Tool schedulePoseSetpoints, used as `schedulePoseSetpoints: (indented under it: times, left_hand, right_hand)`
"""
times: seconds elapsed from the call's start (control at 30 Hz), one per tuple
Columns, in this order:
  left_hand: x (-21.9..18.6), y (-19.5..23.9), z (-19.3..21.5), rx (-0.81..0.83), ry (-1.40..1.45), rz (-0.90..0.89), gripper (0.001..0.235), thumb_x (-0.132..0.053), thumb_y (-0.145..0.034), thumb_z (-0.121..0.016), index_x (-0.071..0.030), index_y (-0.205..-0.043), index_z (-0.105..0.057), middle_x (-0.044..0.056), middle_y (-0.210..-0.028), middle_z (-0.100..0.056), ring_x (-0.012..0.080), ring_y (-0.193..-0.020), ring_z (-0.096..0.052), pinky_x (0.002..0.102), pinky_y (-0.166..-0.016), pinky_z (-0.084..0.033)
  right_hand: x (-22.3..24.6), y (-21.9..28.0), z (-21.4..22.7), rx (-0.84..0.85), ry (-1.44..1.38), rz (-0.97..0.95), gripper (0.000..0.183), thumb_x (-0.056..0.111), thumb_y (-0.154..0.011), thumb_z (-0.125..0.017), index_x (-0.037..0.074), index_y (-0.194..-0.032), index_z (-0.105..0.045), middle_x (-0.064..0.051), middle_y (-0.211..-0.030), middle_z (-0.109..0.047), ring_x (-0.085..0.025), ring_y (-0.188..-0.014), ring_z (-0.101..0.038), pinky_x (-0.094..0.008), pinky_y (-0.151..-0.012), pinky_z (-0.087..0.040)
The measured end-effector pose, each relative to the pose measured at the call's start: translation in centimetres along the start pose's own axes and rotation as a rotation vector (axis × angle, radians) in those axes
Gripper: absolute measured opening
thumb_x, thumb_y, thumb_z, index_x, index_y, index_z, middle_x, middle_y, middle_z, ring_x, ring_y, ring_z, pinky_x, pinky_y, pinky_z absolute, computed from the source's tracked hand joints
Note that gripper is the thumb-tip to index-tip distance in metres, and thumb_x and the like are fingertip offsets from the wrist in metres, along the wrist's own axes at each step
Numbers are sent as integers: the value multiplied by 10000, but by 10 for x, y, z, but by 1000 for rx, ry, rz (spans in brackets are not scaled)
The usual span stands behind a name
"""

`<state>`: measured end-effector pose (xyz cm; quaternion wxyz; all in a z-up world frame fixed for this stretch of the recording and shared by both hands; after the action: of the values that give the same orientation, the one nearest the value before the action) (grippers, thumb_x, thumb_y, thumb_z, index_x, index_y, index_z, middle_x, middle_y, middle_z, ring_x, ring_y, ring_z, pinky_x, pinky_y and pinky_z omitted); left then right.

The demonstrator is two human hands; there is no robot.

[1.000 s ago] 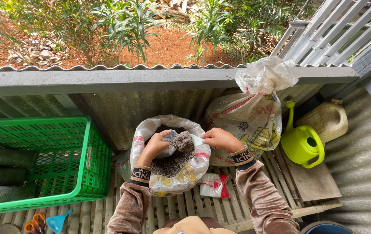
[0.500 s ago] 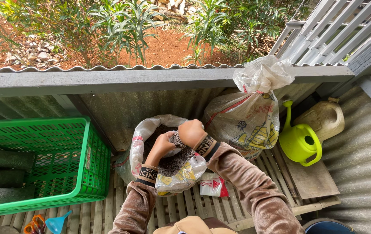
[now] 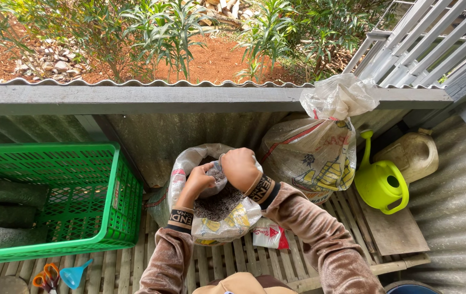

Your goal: The person scoops soil from a large sack into small transparent plastic pouches using a white scoop. They then place the filled pouches into a green basket. The person repeats this process multiple times.

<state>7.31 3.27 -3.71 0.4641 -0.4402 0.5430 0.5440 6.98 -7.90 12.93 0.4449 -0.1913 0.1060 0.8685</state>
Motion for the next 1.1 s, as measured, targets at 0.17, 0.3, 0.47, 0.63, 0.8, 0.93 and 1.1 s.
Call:
schedulePoseSetpoints:
  times: [0.17,0.3,0.47,0.63,0.8,0.93,1.1]
  left_hand:
    - [9,-6,33,-105,179,64,736,73,-733,-588,72,-1466,-515,181,-1079,-701,105,-606,-641,270,-597,-579]
    - [0,0,43,-199,250,13,711,68,-728,-576,71,-1433,-482,108,-1261,-673,93,-594,-638,271,-565,-586]
    - [-16,4,47,-194,125,-12,704,59,-730,-575,76,-1433,-537,187,-1080,-762,98,-587,-638,245,-558,-526]
    - [-24,19,51,-218,68,-26,668,42,-735,-570,57,-1402,-580,114,-995,-757,83,-592,-636,241,-561,-520]
    - [-26,30,65,-243,136,-33,672,58,-726,-564,55,-1398,-591,97,-883,-746,82,-590,-606,244,-575,-511]
    - [-26,35,72,-251,129,-40,655,47,-741,-572,51,-1395,-602,113,-890,-738,80,-602,-607,244,-579,-510]
    - [-29,36,64,-256,109,-63,658,29,-704,-566,56,-1359,-616,85,-1011,-773,83,-604,-614,253,-574,-505]
  right_hand:
    - [-42,22,8,-123,-136,-43,75,126,-786,-726,127,-736,-782,-78,-706,-740,-214,-631,-740,-339,-496,-548]
    - [-61,28,-28,-126,-178,-82,68,140,-772,-721,108,-750,-778,-95,-704,-744,-224,-632,-741,-334,-518,-555]
    - [-18,11,-124,-81,-165,-55,115,140,-803,-673,126,-759,-779,-71,-732,-739,-217,-656,-734,-373,-528,-546]
    - [14,-25,-196,-169,33,-62,109,142,-814,-675,142,-776,-777,-45,-745,-732,-201,-689,-726,-394,-532,-535]
    - [44,-35,-235,40,47,0,101,121,-754,-704,137,-803,-791,-57,-799,-740,-254,-769,-740,-433,-557,-549]
    - [45,-42,-230,127,-58,83,115,127,-817,-685,118,-809,-800,-71,-768,-745,-252,-731,-756,-409,-574,-565]
    - [30,-25,-212,69,-29,53,125,125,-815,-687,146,-771,-802,-63,-740,-755,-236,-723,-757,-393,-563,-570]
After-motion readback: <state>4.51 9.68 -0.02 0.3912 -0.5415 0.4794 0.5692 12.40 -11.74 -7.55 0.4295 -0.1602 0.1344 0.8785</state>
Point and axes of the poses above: each hand's wrist, its own y-axis away from the middle knuckle, its own z-axis out of the back of the hand, x = y × z, the point moved 7 cm from there along -y, towards the middle knuckle
